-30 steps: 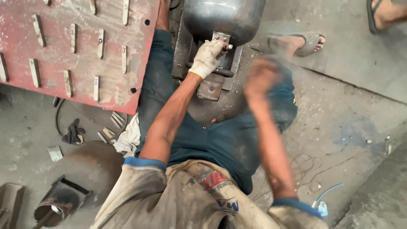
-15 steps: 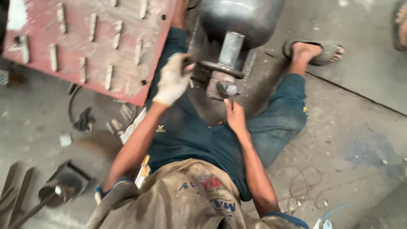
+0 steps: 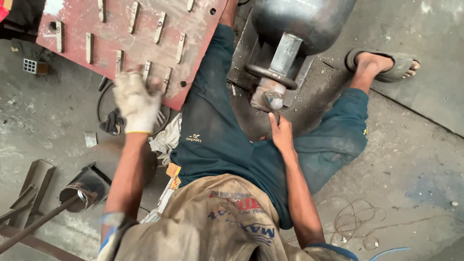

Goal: Assembling and hammering metal components onto gas cylinders.

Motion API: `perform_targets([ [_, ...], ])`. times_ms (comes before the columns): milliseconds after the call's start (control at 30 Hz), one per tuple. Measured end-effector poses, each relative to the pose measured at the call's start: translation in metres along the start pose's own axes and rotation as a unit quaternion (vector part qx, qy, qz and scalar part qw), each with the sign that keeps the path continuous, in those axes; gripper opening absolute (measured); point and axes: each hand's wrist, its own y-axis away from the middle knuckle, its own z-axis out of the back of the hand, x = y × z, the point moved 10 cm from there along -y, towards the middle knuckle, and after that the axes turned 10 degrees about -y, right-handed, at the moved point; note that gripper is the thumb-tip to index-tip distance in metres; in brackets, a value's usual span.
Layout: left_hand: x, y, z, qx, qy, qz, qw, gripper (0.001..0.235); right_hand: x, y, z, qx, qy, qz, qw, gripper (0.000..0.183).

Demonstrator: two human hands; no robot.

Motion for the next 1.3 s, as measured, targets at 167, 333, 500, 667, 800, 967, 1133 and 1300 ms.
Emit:
perform_targets([
  [167,0.049,0.008,-0.043,0.056,0.014,0.043,0.997,0.034,-0.005,-0.001,0.001,0.000,0.007,-0.002,1.000,0.041],
  [333,0.030,0.007,-0.059,0.068,0.050,0.028,0.996,0.024,0.003,0.001,0.003,-0.008,-0.012,0.001,1.000,0.041],
  [500,-0.131,0.024,-0.106,0.311,0.663,0.129,0.669,0.051,0.005,0.005,-0.003,0.022,-0.123,-0.106,0.986,0.039],
  [667,-0.306,-0.023,-0.156,0.291,0.629,-0.027,0.720,0.041,-0.023,0.004,-0.007,0.013,-0.144,-0.123,0.982,0.043],
  [800,-0.353,-0.054,-0.187,0.201,0.570,-0.115,0.788,0.039,-0.040,0.003,-0.006,-0.006,-0.167,-0.101,0.981,0.047],
  [967,-0.356,-0.048,-0.208,0.110,0.566,-0.170,0.799,0.041,-0.058,0.001,-0.010,0.003,-0.201,-0.129,0.971,0.048],
  [1133,-0.354,-0.053,-0.192,0.090,0.550,-0.181,0.810,0.043,0.005,-0.014,0.043,-0.013,-0.098,-0.025,0.995,0.050],
  [1300,-0.353,-0.050,-0.193,0.105,0.507,-0.173,0.838,0.040,0.177,-0.006,0.166,-0.086,-0.018,0.220,0.971,0.043],
])
